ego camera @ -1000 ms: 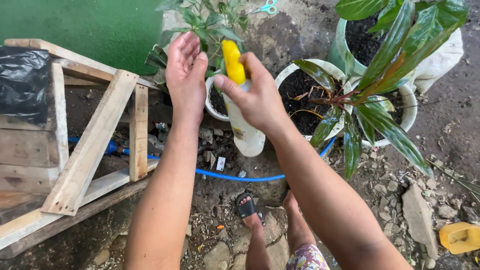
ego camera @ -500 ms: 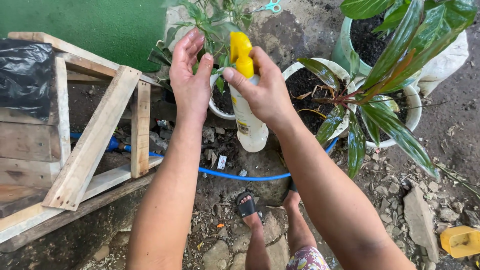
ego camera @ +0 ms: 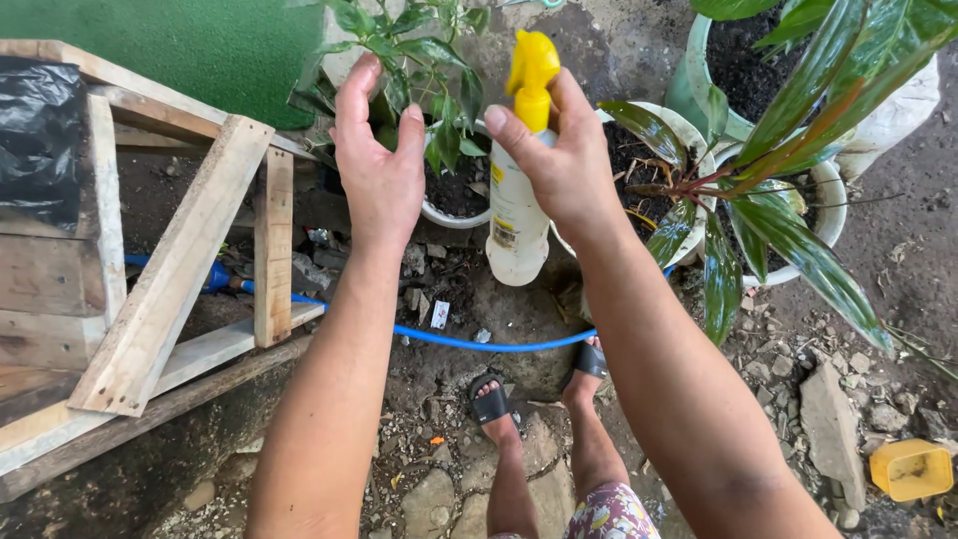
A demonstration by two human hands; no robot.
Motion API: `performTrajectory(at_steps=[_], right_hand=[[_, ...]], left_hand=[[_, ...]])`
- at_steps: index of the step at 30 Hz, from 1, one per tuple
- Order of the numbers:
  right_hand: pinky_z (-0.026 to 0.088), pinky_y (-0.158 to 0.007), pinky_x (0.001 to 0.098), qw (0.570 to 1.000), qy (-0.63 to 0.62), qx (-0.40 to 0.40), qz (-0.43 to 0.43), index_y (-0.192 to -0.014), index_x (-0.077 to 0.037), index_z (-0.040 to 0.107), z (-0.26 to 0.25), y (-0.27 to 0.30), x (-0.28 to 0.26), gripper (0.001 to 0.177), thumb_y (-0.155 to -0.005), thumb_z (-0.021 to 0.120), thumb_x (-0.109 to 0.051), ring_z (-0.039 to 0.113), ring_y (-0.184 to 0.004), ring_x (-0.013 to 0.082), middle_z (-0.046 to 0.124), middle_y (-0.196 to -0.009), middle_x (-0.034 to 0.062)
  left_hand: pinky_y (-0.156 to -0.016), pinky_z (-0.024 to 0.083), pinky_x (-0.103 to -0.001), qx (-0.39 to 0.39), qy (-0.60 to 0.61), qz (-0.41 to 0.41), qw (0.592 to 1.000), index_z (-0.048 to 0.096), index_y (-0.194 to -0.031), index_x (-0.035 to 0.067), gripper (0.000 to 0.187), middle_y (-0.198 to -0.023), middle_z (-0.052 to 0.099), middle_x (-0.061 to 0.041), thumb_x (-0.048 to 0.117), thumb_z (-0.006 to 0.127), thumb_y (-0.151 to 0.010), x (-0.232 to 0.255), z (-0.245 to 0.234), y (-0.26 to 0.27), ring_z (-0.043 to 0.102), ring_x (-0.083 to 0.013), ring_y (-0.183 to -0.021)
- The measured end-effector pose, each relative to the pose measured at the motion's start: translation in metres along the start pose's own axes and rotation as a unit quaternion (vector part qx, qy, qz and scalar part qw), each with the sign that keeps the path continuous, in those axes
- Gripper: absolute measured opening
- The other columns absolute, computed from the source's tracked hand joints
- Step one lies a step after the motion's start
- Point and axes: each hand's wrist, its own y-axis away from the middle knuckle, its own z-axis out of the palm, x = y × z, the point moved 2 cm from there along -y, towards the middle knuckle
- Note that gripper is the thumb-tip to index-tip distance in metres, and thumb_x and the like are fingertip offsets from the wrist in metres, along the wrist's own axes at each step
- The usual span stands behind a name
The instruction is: Watering and spraying various potted plants in an outdoor garden area.
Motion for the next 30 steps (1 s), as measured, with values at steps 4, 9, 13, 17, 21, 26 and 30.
performTrajectory(at_steps=[4, 9, 13, 17, 21, 26, 30], right_hand=[[0.054, -0.084, 0.0277, 0.999, 0.022, -0.034, 0.022, -0.124, -0.003, 0.057, 0.006, -0.006, 0.010, 0.043, -0.097, 0.078, -0.029, 0.060, -0.095, 0.0091, 0.066, -0.104, 0.0019], [0.054, -0.087, 0.0279, 0.999, 0.005, -0.039, -0.014, -0.126, -0.003, 0.059, 0.021, -0.007, -0.002, 0.041, -0.097, 0.077, -0.026, 0.062, -0.097, 0.0095, 0.068, -0.107, 0.0022], [0.053, -0.094, 0.0278, 0.995, 0.027, -0.072, -0.065, -0.131, -0.003, 0.057, 0.038, -0.016, -0.011, 0.044, -0.100, 0.078, -0.026, 0.061, -0.103, 0.0084, 0.066, -0.111, 0.0010], [0.054, -0.092, 0.0280, 0.994, 0.049, -0.079, -0.049, -0.126, -0.003, 0.061, 0.049, -0.021, -0.018, 0.040, -0.099, 0.078, -0.027, 0.061, -0.099, 0.0088, 0.068, -0.106, 0.0010], [0.054, -0.098, 0.0300, 0.983, 0.128, -0.094, -0.097, -0.128, -0.002, 0.059, 0.051, -0.028, -0.016, 0.041, -0.103, 0.078, -0.028, 0.063, -0.105, 0.0125, 0.069, -0.110, 0.0042], [0.051, -0.105, 0.0331, 0.972, 0.117, -0.154, -0.135, -0.147, -0.002, 0.047, 0.051, -0.026, -0.023, 0.057, -0.104, 0.077, -0.023, 0.061, -0.117, 0.0166, 0.065, -0.128, 0.0083], [0.050, -0.107, 0.0349, 0.952, 0.179, -0.169, -0.180, -0.152, 0.000, 0.041, 0.042, -0.012, -0.005, 0.065, -0.103, 0.080, -0.019, 0.058, -0.126, 0.0211, 0.058, -0.136, 0.0135]], left_hand=[[-0.131, 0.035, -0.040, 0.008, -0.049, 0.038, 0.998, 0.047, -0.149, 0.002, 0.055, -0.156, 0.052, -0.017, -0.004, 0.069, -0.099, 0.009, -0.002, 0.007, 0.049, -0.0297, -0.150], [-0.136, 0.026, -0.040, 0.057, -0.028, 0.054, 0.997, 0.035, -0.159, 0.006, 0.057, -0.163, 0.038, -0.016, 0.002, 0.062, -0.109, 0.014, -0.006, 0.013, 0.036, -0.0278, -0.157], [-0.135, 0.025, -0.040, 0.091, 0.045, 0.041, 0.994, 0.029, -0.161, 0.006, 0.051, -0.166, 0.036, -0.016, 0.007, 0.056, -0.118, -0.001, -0.010, 0.002, 0.035, -0.0271, -0.156], [-0.129, 0.031, -0.040, 0.099, 0.157, 0.033, 0.982, 0.031, -0.160, 0.006, 0.044, -0.161, 0.042, -0.017, 0.010, 0.052, -0.121, -0.009, -0.014, -0.007, 0.041, -0.0264, -0.149], [-0.125, 0.038, -0.038, 0.116, 0.183, 0.027, 0.976, 0.036, -0.157, 0.006, 0.041, -0.153, 0.049, -0.019, 0.014, 0.052, -0.121, -0.024, -0.018, -0.014, 0.048, -0.0249, -0.143], [-0.108, 0.048, -0.033, 0.143, 0.220, -0.038, 0.964, 0.040, -0.155, 0.010, 0.039, -0.143, 0.057, -0.016, 0.019, 0.051, -0.119, -0.036, -0.024, -0.018, 0.058, -0.0210, -0.127], [-0.092, 0.054, -0.029, 0.176, 0.252, -0.121, 0.944, 0.046, -0.149, 0.014, 0.036, -0.136, 0.063, -0.009, 0.025, 0.049, -0.115, -0.042, -0.021, 0.007, 0.063, -0.0165, -0.115]])
